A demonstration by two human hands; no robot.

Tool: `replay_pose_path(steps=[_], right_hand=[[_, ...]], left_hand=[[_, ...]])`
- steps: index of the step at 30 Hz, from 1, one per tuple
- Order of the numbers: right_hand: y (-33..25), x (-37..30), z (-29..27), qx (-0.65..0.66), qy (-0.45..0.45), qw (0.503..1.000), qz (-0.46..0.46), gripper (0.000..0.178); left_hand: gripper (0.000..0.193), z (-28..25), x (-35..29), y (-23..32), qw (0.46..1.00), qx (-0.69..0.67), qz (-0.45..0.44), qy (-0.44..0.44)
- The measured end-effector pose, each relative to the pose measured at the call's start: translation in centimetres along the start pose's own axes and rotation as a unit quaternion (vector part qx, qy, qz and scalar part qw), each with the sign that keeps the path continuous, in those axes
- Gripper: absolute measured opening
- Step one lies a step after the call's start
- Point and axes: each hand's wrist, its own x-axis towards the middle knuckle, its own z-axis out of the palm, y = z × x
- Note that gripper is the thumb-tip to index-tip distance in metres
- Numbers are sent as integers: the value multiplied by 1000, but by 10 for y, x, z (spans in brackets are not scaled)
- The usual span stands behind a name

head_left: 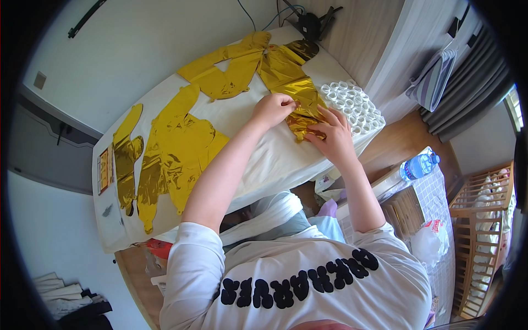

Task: Folding and organizing gold foil balloons at a table.

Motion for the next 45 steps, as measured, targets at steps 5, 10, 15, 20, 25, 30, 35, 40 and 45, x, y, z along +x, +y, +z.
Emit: replay_pose_path(steps=[5,10,15,20,25,30,35,40,45], right_hand=[[3,6,9,33,7,999,32,18],[0,26,1,89,35,992,81,17],[-8,46,-2,195,21,966,171,19],[-3,44,-14,145,-8,980,137,24],[-1,47,-29,97,-37,989,109,27],[8,63,-25,143,0,974,178,26],[31,105,-38,110,-66,986,106,26],[26,200,-48,65,-127,989,49,29],[28,316,-62,-46,-111,992,34,35]], left_hand=[[33,0,-2,-8,999,-25,4,-30],[46,0,-3,-9,995,-90,31,-41],[45,-5,-1,-17,996,-48,55,-46],[39,-2,0,0,999,-46,-12,-17],[39,-2,-4,5,999,-36,-34,-17],[26,11,-29,27,904,177,268,282],[61,11,-45,34,940,283,186,-44],[88,12,-47,13,953,266,144,21],[104,17,-42,7,964,246,104,15]])
